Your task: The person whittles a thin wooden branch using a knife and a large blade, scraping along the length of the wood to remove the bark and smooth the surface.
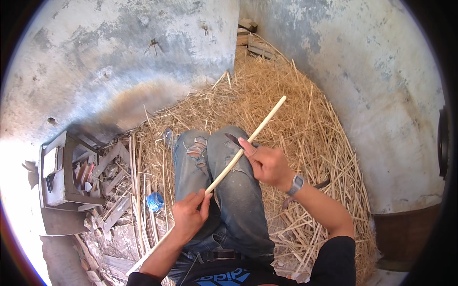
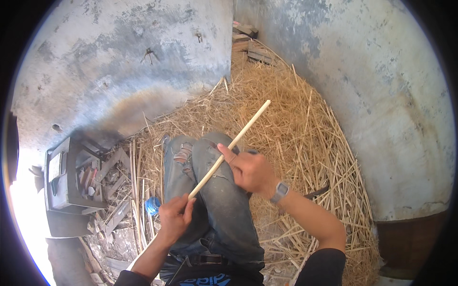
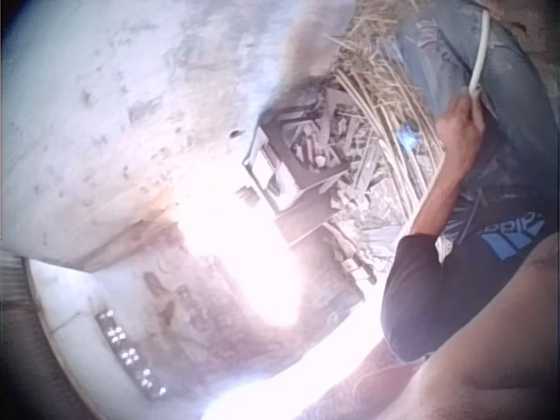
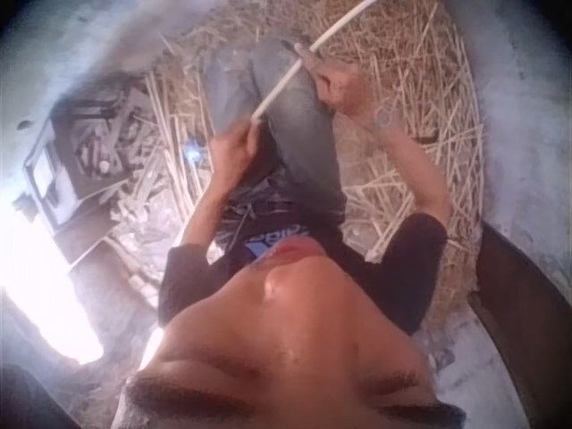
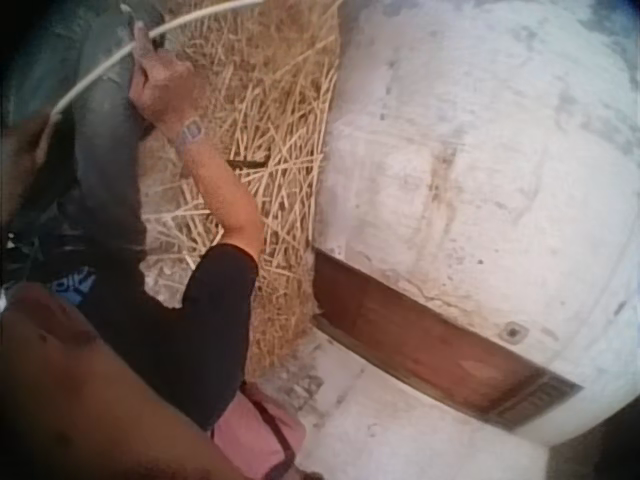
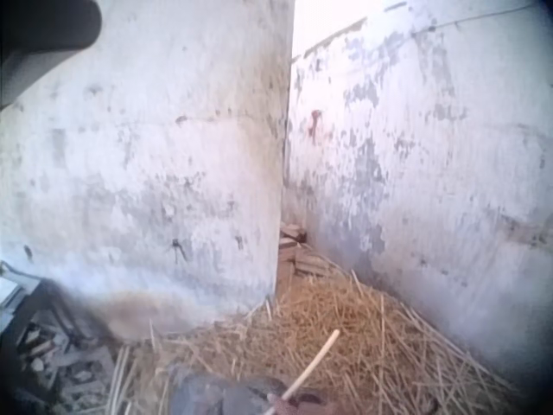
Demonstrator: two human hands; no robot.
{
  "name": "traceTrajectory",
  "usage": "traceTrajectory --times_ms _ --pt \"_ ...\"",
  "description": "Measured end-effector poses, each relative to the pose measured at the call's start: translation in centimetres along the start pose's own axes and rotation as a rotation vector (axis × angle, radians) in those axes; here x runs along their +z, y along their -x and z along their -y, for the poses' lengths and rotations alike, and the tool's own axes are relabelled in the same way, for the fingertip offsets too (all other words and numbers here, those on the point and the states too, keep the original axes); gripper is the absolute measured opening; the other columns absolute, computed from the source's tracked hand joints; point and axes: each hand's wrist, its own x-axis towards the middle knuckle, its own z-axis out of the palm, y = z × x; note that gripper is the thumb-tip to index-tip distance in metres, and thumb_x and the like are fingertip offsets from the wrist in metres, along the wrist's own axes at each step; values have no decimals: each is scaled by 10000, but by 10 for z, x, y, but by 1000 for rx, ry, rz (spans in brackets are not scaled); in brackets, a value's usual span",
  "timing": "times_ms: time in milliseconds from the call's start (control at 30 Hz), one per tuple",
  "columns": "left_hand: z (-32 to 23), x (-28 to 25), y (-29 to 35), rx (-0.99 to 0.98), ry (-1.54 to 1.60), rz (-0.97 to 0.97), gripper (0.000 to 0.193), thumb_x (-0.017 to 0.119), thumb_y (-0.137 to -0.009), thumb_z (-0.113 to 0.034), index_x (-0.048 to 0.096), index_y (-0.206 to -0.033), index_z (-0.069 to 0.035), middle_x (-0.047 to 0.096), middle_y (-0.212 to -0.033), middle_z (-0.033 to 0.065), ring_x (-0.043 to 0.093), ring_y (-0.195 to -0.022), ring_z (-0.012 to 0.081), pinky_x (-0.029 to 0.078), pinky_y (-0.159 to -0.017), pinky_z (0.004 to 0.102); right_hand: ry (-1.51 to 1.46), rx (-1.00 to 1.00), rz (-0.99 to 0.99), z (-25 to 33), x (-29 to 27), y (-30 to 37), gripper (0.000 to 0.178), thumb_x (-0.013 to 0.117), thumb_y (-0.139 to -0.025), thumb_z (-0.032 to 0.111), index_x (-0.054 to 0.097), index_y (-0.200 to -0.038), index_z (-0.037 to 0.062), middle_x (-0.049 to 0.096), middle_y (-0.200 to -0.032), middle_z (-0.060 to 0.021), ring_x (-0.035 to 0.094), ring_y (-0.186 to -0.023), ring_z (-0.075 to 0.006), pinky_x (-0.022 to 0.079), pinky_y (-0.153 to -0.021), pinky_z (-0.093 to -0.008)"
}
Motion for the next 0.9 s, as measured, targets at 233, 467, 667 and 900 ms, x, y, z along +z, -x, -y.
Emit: traceTrajectory --times_ms 233,467,667,900 --pt "-7 -4 -6 45 -34 -62 118 800 -880 -131 739 -953 -61 557 -641 91 574 -496 261 416 -463 394 132 459 -156 -80 -61 -36 461 620 -954 65 661 -1401 170 693 -747 -182 592 -497 -249 493 -508 -371" --pt "-7 3 -6 -24 84 -80 109 801 -873 -95 754 -953 -39 557 -624 98 551 -483 237 396 -464 377 30 416 50 -15 -2 5 282 575 -1020 155 716 -1218 12 703 -766 -126 594 -539 -274 480 -527 -399" --pt "-5 2 -8 7 70 -69 136 807 -867 -85 764 -987 -36 568 -629 99 555 -488 238 393 -464 374 -552 865 -470 -30 -41 5 240 706 -991 194 728 -1133 2 502 -631 79 384 -513 -8 279 -466 -231" --pt "-7 8 -2 57 29 -110 168 817 -850 -72 775 -1012 -48 588 -652 89 571 -500 240 402 -462 375 -487 585 -42 33 -22 -13 232 780 -938 206 740 -1040 2 615 -678 40 507 -578 -31 387 -511 -237"
